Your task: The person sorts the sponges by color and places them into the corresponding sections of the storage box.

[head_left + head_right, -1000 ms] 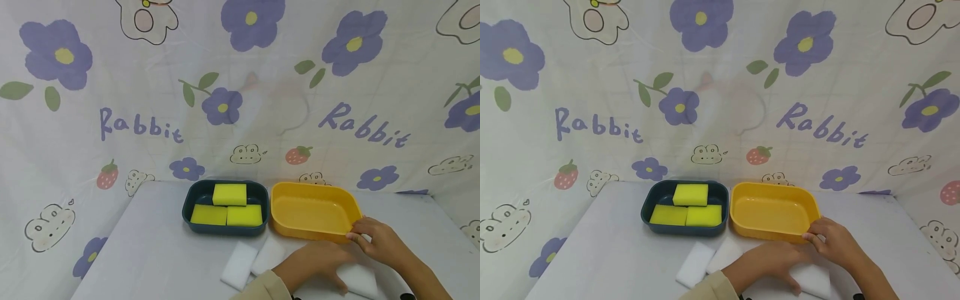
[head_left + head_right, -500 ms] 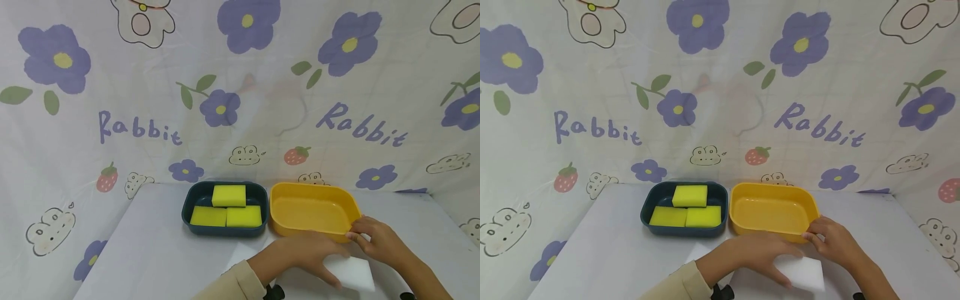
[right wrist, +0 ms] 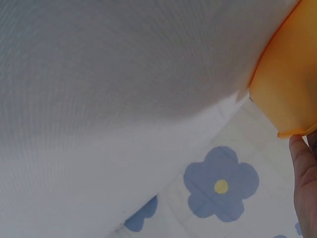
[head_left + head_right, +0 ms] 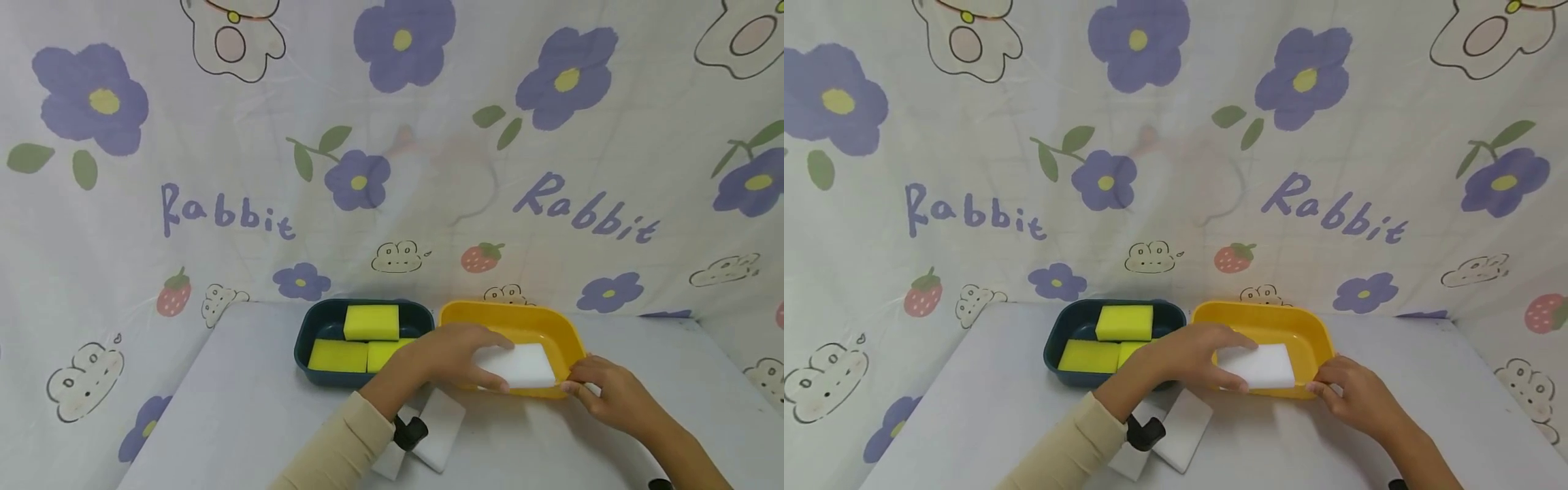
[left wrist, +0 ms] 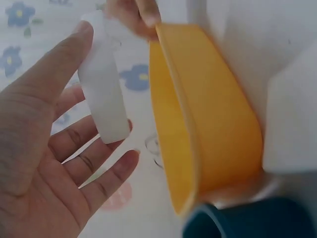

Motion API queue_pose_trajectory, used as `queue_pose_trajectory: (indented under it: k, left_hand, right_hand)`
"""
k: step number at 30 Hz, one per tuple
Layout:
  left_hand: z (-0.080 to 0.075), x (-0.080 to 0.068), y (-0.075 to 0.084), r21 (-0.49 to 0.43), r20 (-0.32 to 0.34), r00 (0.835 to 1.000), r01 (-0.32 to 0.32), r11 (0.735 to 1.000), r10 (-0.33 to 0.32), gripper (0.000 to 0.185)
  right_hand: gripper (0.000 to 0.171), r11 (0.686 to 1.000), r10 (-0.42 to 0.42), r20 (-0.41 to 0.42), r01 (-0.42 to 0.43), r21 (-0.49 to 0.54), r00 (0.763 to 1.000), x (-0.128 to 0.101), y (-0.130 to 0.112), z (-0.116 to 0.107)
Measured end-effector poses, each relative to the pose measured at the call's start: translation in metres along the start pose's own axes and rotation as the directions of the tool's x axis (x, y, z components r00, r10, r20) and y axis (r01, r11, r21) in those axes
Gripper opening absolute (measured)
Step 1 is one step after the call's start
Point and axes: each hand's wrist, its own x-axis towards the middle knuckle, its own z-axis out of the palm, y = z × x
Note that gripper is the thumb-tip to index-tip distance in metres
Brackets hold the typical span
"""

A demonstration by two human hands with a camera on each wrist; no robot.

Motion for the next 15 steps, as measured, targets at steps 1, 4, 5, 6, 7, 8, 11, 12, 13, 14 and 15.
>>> queue_pose_trajectory:
  k: [1,4,5,6,7,8,11,12,13,14,15]
  left_hand:
    - [0.000,0.000,-0.004,-0.001,-0.015,1.000,0.016,1.000,-0.016,0.067]
    - [0.001,0.000,-0.016,-0.002,-0.048,0.997,0.061,0.998,-0.061,0.064]
    - [0.002,0.001,-0.019,0.002,-0.049,0.996,0.077,0.997,-0.076,0.062]
    - [0.004,0.001,-0.022,0.007,-0.046,0.995,0.089,0.996,-0.088,0.059]
    - [0.007,0.001,-0.025,0.008,-0.040,0.994,0.098,0.995,-0.097,0.057]
    - [0.010,0.002,-0.028,0.002,-0.033,0.994,0.103,0.995,-0.103,0.054]
    - [0.021,0.005,-0.035,-0.027,-0.016,0.993,0.121,0.992,-0.121,0.048]
    - [0.024,0.007,-0.037,-0.034,-0.014,0.992,0.127,0.991,-0.127,0.046]
    - [0.027,0.009,-0.038,-0.037,-0.017,0.991,0.130,0.991,-0.131,0.045]
    - [0.029,0.011,-0.040,-0.033,-0.021,0.991,0.135,0.990,-0.135,0.044]
    - [0.030,0.013,-0.040,-0.020,-0.025,0.989,0.145,0.989,-0.145,0.043]
  right_hand:
    - [0.023,1.000,-0.002,0.000,0.002,0.000,1.000,0.001,0.000,0.000]
    - [0.021,1.000,0.004,0.011,-0.004,0.005,1.000,0.002,0.000,-0.001]
    - [0.020,1.000,0.006,0.013,-0.006,0.005,1.000,0.003,0.000,-0.001]
    - [0.020,1.000,0.005,0.014,-0.005,0.005,1.000,0.003,0.000,-0.002]
    - [0.021,1.000,0.001,0.011,-0.001,0.005,1.000,0.004,0.000,-0.002]
    - [0.021,1.000,-0.001,0.010,0.001,0.006,1.000,0.004,0.000,-0.002]
    - [0.025,1.000,-0.016,-0.002,0.016,0.008,1.000,0.003,0.000,-0.001]
    - [0.026,1.000,-0.023,-0.007,0.023,0.011,1.000,0.003,-0.001,-0.001]
    - [0.027,0.999,-0.028,-0.010,0.028,0.014,1.000,0.002,-0.001,-0.001]
    - [0.027,0.999,-0.034,-0.014,0.034,0.015,0.999,0.002,-0.001,-0.001]
    - [0.028,0.999,-0.039,-0.018,0.039,0.014,0.999,0.001,-0.001,-0.001]
